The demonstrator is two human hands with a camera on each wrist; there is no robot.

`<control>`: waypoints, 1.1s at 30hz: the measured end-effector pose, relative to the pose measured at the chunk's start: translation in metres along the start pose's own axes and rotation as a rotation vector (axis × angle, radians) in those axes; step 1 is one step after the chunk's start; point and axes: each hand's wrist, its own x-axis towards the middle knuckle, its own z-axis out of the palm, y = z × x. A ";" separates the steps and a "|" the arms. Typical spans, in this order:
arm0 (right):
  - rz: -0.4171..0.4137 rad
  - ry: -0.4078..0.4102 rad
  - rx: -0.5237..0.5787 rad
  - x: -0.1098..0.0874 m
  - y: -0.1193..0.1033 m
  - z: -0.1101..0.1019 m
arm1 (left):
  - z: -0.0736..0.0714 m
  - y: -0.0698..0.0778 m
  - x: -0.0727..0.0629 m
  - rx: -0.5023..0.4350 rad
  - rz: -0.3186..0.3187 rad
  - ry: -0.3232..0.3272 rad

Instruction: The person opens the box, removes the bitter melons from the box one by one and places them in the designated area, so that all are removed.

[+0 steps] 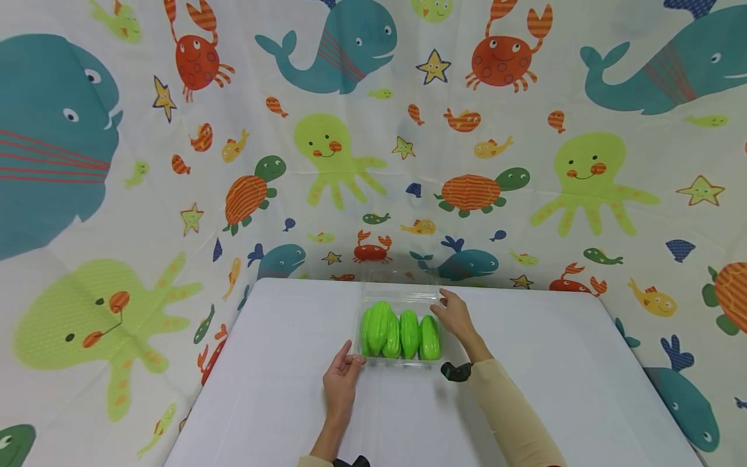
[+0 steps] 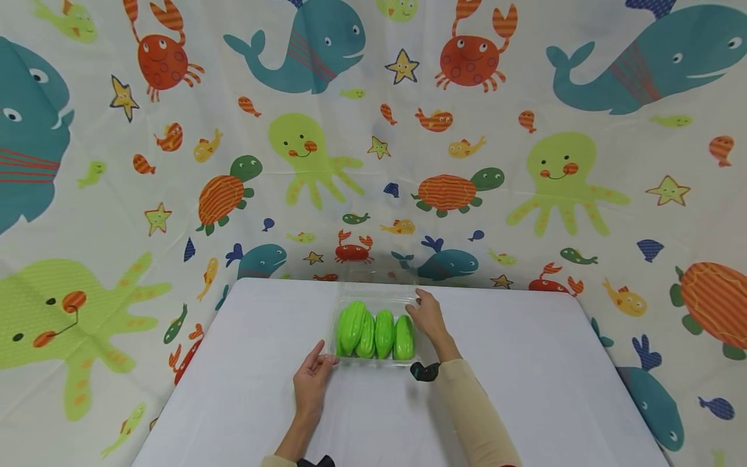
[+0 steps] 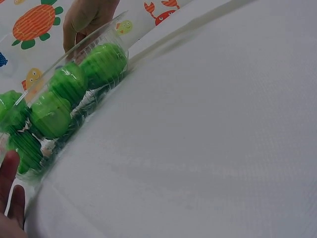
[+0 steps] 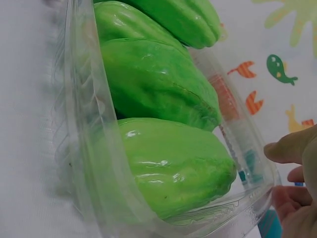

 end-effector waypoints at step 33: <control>-0.060 0.082 0.001 -0.010 0.001 0.003 | -0.004 -0.008 -0.007 -0.041 0.036 -0.006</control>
